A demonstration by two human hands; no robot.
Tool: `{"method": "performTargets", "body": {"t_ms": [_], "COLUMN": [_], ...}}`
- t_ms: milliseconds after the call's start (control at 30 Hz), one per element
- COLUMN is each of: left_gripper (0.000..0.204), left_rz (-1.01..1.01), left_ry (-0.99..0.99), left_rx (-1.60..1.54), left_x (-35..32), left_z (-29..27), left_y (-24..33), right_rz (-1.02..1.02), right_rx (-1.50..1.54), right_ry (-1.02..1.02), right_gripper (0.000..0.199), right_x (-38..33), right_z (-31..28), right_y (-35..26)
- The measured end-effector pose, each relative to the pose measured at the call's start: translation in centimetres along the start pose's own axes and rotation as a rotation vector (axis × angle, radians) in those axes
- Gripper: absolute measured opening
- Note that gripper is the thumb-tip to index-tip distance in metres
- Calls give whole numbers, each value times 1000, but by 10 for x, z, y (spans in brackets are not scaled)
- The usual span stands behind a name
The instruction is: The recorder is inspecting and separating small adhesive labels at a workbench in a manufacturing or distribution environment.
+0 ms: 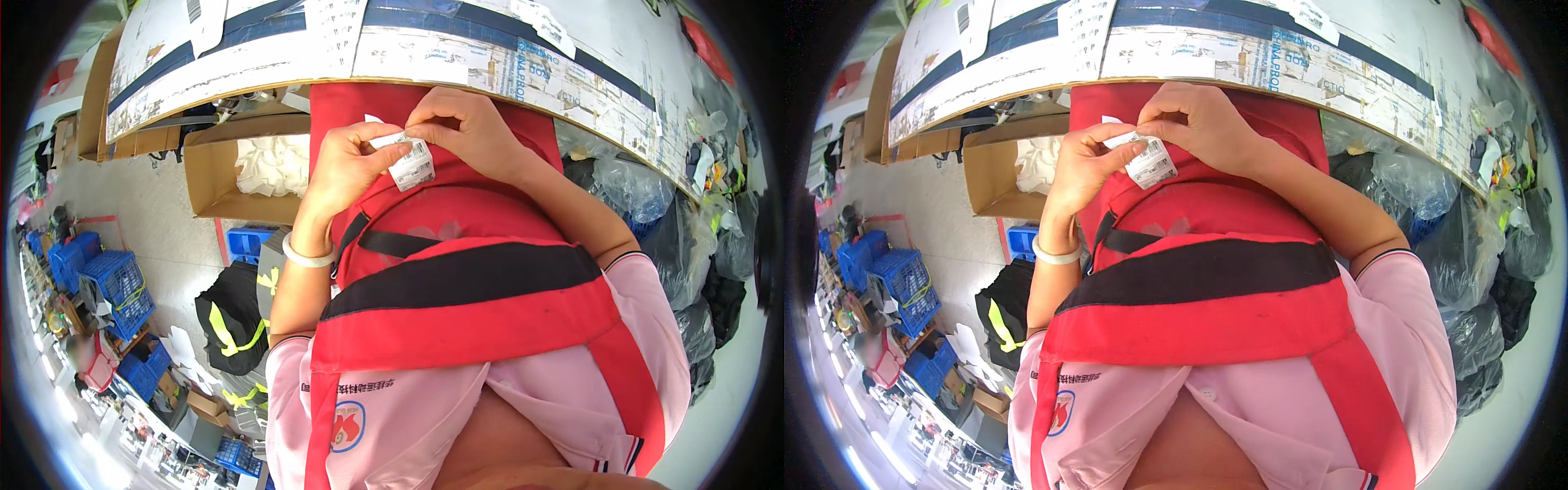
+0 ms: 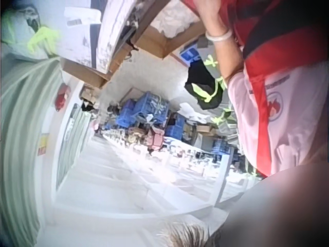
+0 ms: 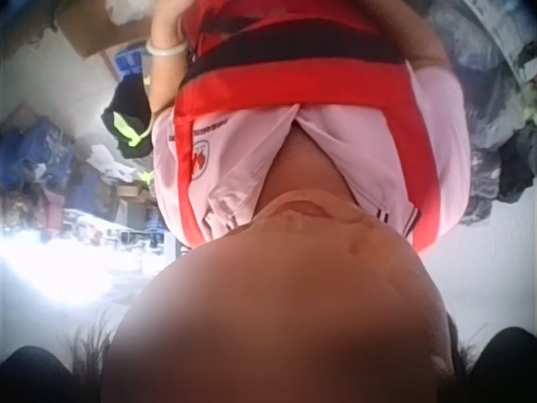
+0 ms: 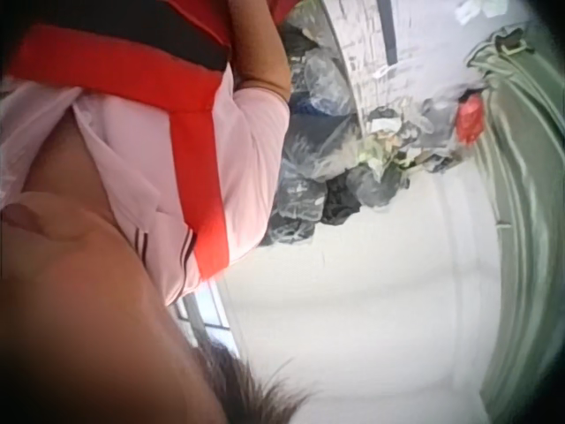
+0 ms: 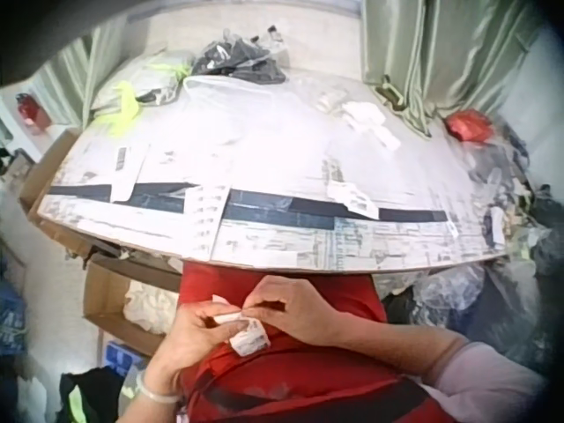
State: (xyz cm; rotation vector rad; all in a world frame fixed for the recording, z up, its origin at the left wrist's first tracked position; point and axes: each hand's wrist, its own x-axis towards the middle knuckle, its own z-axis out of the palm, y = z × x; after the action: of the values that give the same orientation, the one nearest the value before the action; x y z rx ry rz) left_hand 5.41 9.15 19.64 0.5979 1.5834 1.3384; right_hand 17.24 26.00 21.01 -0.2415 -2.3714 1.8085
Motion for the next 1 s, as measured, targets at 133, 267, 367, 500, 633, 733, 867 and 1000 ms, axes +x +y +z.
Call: {"method": "performTargets", "body": {"t_ms": [133,267,367,500,633,733,867,1000], "left_gripper": [25,37,45,46,46,45,45,44], "left_rz": [-7,42,26,54,10,15,1,2], "left_ry": [-54,-115,22,49,84,101,103,93], "left_rx": [-9,23,-9,4,-53,-32,-31,-25], "left_x": [11,20,26,29,31,31,31,31], "left_z": [1,-10,-8,-16,-20,-21,-18,-15], "left_y": [-8,-13,-13,-10,-12,-11,-12,-14], "right_rz": [30,355,380,383,385,387,436,437], "right_rx": [-64,134,107,80,122,126,135,103], "right_ry": [21,140,181,217,237,216,192,194], "right_gripper": [7,13,17,20,20,20,20,20], "right_x": [-1,11,18,21,26,28,28,28], "right_z": [-11,-33,-54,-60,-56,-55,-57,-58], "right_y": [9,21,46,53,54,57,61,60]}}
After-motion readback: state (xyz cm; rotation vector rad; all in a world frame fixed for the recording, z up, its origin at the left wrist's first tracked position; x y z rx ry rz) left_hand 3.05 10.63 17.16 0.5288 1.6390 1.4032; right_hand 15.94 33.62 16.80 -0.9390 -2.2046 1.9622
